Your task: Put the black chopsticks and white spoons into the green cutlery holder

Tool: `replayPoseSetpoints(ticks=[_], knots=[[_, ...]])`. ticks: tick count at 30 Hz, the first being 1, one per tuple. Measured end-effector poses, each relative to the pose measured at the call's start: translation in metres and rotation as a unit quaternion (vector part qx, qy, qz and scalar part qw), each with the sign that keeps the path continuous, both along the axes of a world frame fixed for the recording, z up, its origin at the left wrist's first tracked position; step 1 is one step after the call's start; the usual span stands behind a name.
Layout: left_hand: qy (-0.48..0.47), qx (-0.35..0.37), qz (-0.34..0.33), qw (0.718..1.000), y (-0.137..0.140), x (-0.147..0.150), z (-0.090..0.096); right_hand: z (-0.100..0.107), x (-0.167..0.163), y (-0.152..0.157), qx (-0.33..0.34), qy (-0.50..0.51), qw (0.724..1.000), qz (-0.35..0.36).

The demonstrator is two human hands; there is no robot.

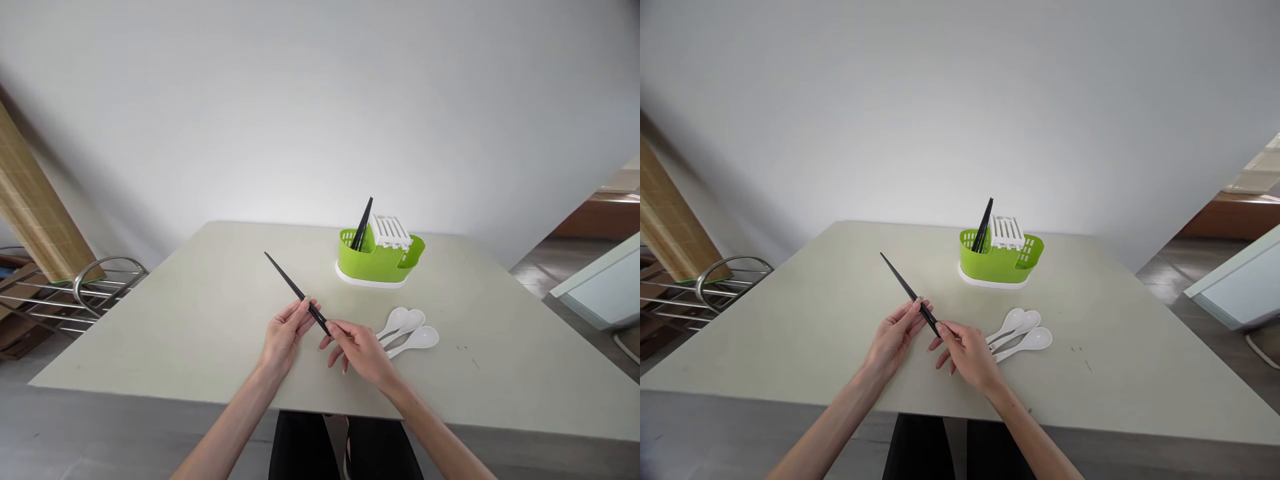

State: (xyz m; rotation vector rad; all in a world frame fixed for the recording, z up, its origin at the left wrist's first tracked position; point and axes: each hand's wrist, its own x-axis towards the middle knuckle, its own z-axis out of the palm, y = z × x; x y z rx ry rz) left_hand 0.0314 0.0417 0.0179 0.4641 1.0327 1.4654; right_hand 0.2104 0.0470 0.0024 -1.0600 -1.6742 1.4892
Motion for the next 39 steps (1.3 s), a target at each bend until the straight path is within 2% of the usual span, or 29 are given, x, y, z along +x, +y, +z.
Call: replayPoseSetpoints(ticks=[5, 18, 27, 31, 39], knots=[[-0.011, 0.000, 0.003, 1.000, -0.003, 0.002, -0.002, 0.000, -0.007, 0.000, -0.051, 0.047, 0.998, 0.002], [0.024, 0.013, -0.009, 1.000, -0.003, 0.003, -0.006, 0.003, -0.013, -0.002, -0.022, 0.041, 0.997, -0.055], [0.100, 0.050, 0.015, 0.994, 0.011, -0.029, 0.028, 0.019, 0.011, -0.005, -0.001, 0.031, 0.998, -0.056], [0.113, 0.047, 0.027, 0.992, 0.013, -0.040, 0.036, 0.021, 0.027, -0.006, 0.009, 0.015, 0.998, -0.060], [0.123, 0.054, 0.004, 0.991, 0.010, -0.027, 0.042, 0.026, 0.050, -0.010, -0.015, 0.001, 0.996, -0.086]])
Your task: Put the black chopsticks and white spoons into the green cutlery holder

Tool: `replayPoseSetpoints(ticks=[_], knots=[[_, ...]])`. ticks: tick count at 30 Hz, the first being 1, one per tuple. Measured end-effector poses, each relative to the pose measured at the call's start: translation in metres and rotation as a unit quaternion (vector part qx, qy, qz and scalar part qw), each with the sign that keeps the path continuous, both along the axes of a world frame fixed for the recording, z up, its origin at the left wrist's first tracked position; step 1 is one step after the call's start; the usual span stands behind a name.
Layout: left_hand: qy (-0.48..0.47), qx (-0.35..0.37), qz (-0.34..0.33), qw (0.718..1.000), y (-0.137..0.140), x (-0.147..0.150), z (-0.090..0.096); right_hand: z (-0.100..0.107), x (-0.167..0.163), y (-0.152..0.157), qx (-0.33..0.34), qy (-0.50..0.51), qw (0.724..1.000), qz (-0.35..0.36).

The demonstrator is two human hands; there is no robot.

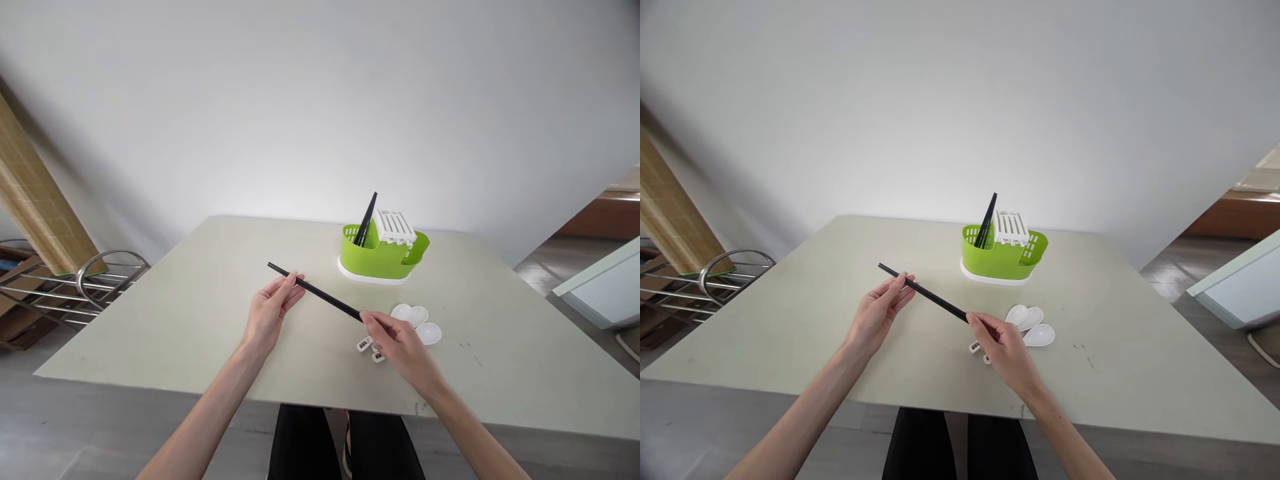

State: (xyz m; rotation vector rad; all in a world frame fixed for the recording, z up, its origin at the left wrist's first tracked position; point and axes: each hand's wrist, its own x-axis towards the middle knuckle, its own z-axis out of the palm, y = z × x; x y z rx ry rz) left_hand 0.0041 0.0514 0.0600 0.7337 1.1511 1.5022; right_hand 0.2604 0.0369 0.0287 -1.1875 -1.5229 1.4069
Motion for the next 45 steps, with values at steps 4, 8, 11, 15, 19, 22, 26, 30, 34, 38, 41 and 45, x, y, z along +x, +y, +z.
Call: replayPoseSetpoints(ticks=[4, 8, 11, 15, 19, 22, 26, 30, 34, 38, 41, 45], knots=[[0.001, 0.007, -0.013, 1.000, 0.003, 0.011, 0.000, -0.004, 0.011, 0.000, -0.010, 0.017, 1.000, -0.014], [0.014, 0.004, -0.042, 0.999, 0.004, 0.028, -0.003, -0.008, 0.022, 0.000, -0.011, 0.032, 0.999, -0.029], [0.023, 0.003, -0.057, 0.998, 0.005, 0.044, -0.006, -0.010, 0.031, -0.001, -0.008, 0.037, 0.999, -0.033], [0.033, 0.010, -0.053, 0.998, 0.012, 0.061, -0.004, -0.008, 0.046, -0.002, -0.002, 0.036, 0.999, -0.026], [0.059, 0.053, -0.017, 0.997, 0.039, 0.054, 0.021, -0.006, 0.073, -0.004, 0.022, 0.033, 0.999, 0.034], [0.099, 0.151, 0.062, 0.982, 0.072, 0.036, 0.059, -0.014, 0.106, -0.001, 0.044, 0.027, 0.998, 0.047], [0.190, 0.240, 0.099, 0.947, 0.118, 0.025, 0.110, -0.040, 0.156, 0.013, 0.054, -0.011, 0.996, -0.065], [0.304, 0.235, 0.030, 0.923, 0.160, 0.048, 0.126, -0.063, 0.185, 0.026, 0.046, -0.013, 0.985, -0.165], [0.485, 0.177, -0.078, 0.853, 0.195, 0.076, 0.115, -0.069, 0.187, 0.026, 0.045, 0.006, 0.979, -0.200], [0.578, 0.128, -0.125, 0.796, 0.222, 0.090, 0.102, -0.069, 0.180, 0.025, 0.045, -0.026, 0.984, -0.169], [0.608, 0.122, -0.127, 0.774, 0.237, 0.092, 0.097, -0.069, 0.179, 0.026, 0.045, -0.036, 0.984, -0.166], [0.624, 0.112, -0.144, 0.760, 0.251, 0.091, 0.091, -0.070, 0.180, 0.026, 0.033, -0.036, 0.984, -0.170]])
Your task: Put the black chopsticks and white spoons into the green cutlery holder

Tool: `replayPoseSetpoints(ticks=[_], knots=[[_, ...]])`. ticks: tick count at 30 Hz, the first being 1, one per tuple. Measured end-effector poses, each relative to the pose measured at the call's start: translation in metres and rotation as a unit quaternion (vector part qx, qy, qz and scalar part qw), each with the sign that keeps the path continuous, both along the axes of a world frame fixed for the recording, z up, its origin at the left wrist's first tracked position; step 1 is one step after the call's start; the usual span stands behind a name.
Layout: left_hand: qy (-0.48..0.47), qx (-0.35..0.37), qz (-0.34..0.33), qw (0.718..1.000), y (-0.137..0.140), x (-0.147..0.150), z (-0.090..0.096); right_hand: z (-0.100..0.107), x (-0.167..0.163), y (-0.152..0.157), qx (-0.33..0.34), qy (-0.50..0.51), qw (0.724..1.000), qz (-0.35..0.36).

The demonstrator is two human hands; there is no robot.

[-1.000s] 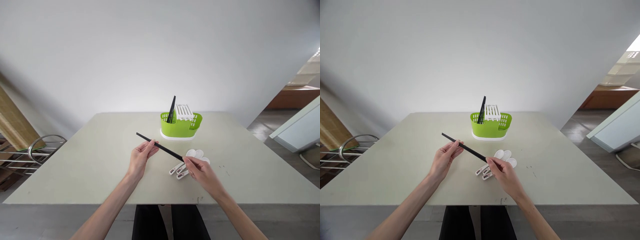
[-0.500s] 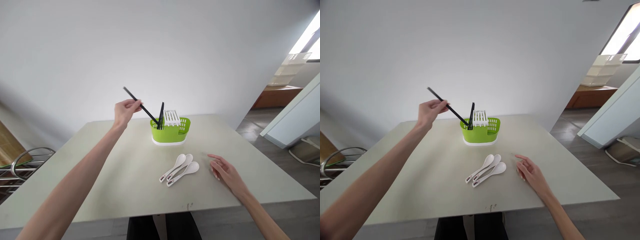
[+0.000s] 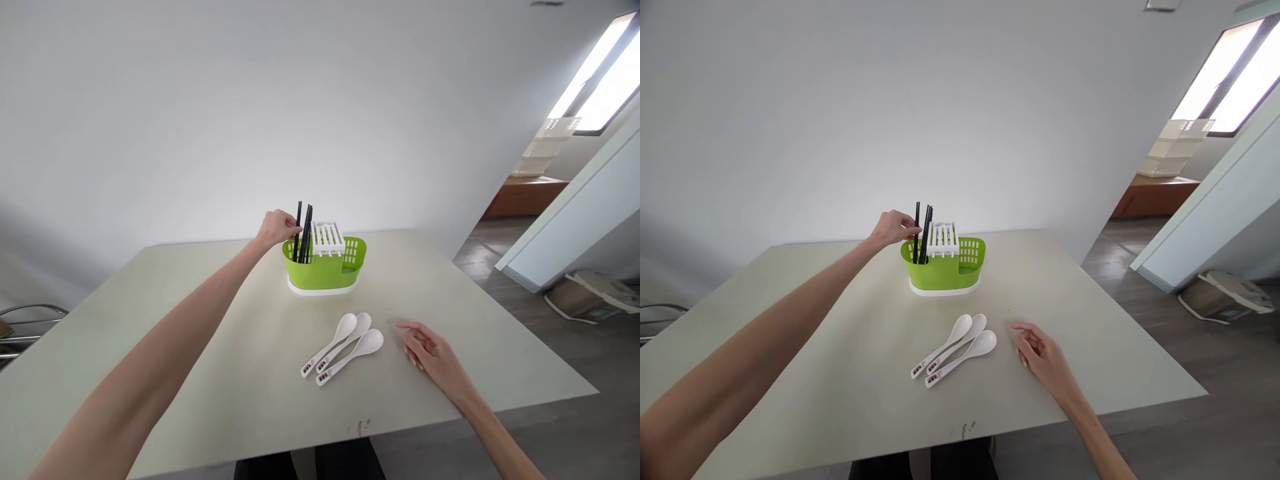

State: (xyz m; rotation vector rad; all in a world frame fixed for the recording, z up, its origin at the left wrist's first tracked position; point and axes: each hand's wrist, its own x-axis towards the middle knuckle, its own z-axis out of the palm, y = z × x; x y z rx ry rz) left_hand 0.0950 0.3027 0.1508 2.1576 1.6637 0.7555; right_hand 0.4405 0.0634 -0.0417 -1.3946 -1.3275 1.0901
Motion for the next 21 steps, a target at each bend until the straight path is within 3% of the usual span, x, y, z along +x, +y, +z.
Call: replayPoseSetpoints(ticks=[5, 9, 14, 21], knots=[[0.055, 0.047, 0.044, 0.996, 0.007, -0.007, -0.015, -0.004, 0.002, -0.001, -0.012, -0.004, 1.000, -0.001], [0.070, 0.102, 0.054, 0.991, -0.012, -0.026, -0.026, -0.007, 0.002, 0.001, 0.001, -0.009, 1.000, -0.011], [0.047, 0.131, 0.068, 0.988, -0.073, -0.068, -0.050, -0.010, -0.001, 0.001, 0.011, -0.068, 0.997, -0.021], [0.047, -0.029, 0.060, 0.997, -0.173, -0.116, -0.120, 0.001, -0.021, -0.002, 0.034, -0.243, 0.969, -0.014]])
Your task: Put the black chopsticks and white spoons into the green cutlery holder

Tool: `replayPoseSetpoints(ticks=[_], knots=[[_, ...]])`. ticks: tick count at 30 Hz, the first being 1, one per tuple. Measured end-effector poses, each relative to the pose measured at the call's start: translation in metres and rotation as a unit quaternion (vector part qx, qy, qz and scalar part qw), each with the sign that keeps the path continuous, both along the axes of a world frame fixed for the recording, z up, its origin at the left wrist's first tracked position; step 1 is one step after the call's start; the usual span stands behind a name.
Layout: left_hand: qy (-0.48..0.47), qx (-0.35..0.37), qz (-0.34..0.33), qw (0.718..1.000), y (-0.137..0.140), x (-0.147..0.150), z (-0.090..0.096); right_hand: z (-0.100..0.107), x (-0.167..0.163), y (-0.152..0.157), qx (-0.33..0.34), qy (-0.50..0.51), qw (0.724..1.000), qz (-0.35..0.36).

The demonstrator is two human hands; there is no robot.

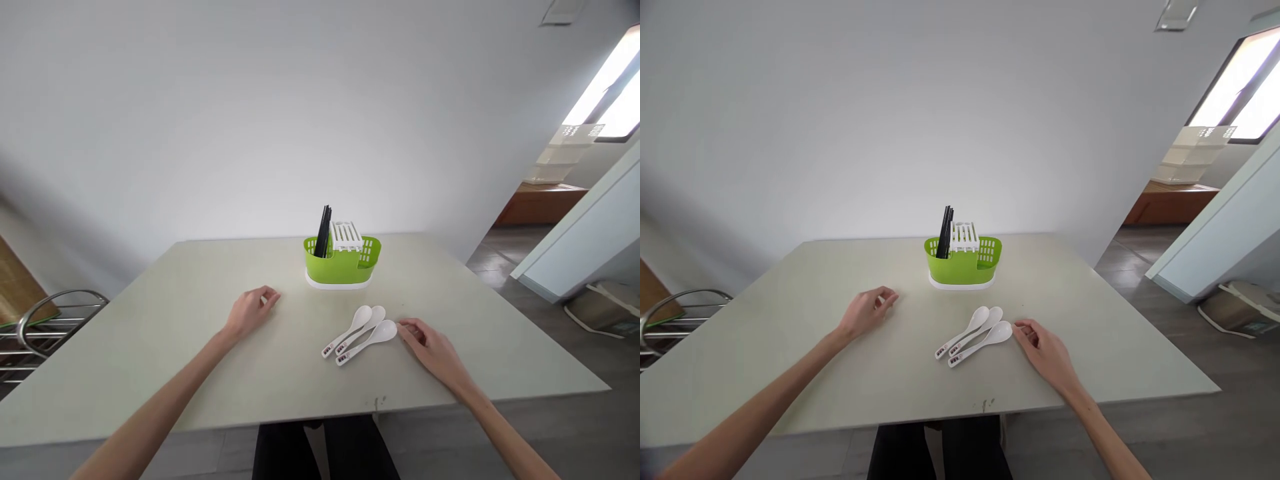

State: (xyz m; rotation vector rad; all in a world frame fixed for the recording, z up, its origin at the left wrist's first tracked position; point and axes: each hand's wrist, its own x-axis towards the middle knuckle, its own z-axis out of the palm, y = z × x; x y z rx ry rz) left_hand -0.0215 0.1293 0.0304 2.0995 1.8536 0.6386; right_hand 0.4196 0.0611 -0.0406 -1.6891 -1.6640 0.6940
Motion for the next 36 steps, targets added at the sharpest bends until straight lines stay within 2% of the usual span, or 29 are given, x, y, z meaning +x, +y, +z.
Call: replayPoseSetpoints(ticks=[4, 8, 11, 15, 18, 21, 24, 28, 32, 36], knots=[[-0.069, -0.004, 0.036, 0.997, -0.034, -0.007, -0.023, 0.009, -0.010, 0.000, -0.013, -0.036, 0.999, 0.027], [-0.083, 0.009, 0.015, 0.996, -0.052, -0.004, -0.027, 0.013, -0.015, 0.000, -0.012, -0.043, 0.998, 0.039], [-0.073, 0.017, -0.012, 0.997, -0.059, -0.002, -0.028, 0.013, -0.017, -0.001, -0.010, -0.041, 0.999, 0.029], [-0.078, 0.020, -0.009, 0.997, -0.062, -0.004, -0.030, 0.012, -0.020, -0.006, -0.021, -0.019, 0.999, 0.040], [-0.084, 0.015, -0.006, 0.996, -0.063, -0.004, -0.032, 0.012, -0.024, -0.012, -0.030, 0.032, 0.998, 0.046], [-0.093, 0.013, -0.006, 0.996, -0.065, -0.004, -0.033, 0.021, -0.031, -0.017, -0.011, 0.091, 0.995, 0.036], [-0.089, 0.017, -0.008, 0.996, -0.066, -0.003, -0.033, 0.046, -0.043, -0.014, 0.037, 0.136, 0.990, 0.019], [-0.073, 0.036, -0.010, 0.997, -0.068, -0.002, -0.032, 0.104, -0.066, 0.012, 0.136, 0.152, 0.979, -0.021], [-0.070, 0.048, -0.017, 0.996, -0.069, -0.002, -0.032, 0.172, -0.090, 0.057, 0.271, -0.009, 0.961, -0.055], [-0.075, 0.049, -0.023, 0.996, -0.069, -0.004, -0.035, 0.221, -0.113, 0.103, 0.306, -0.200, 0.929, -0.065]])
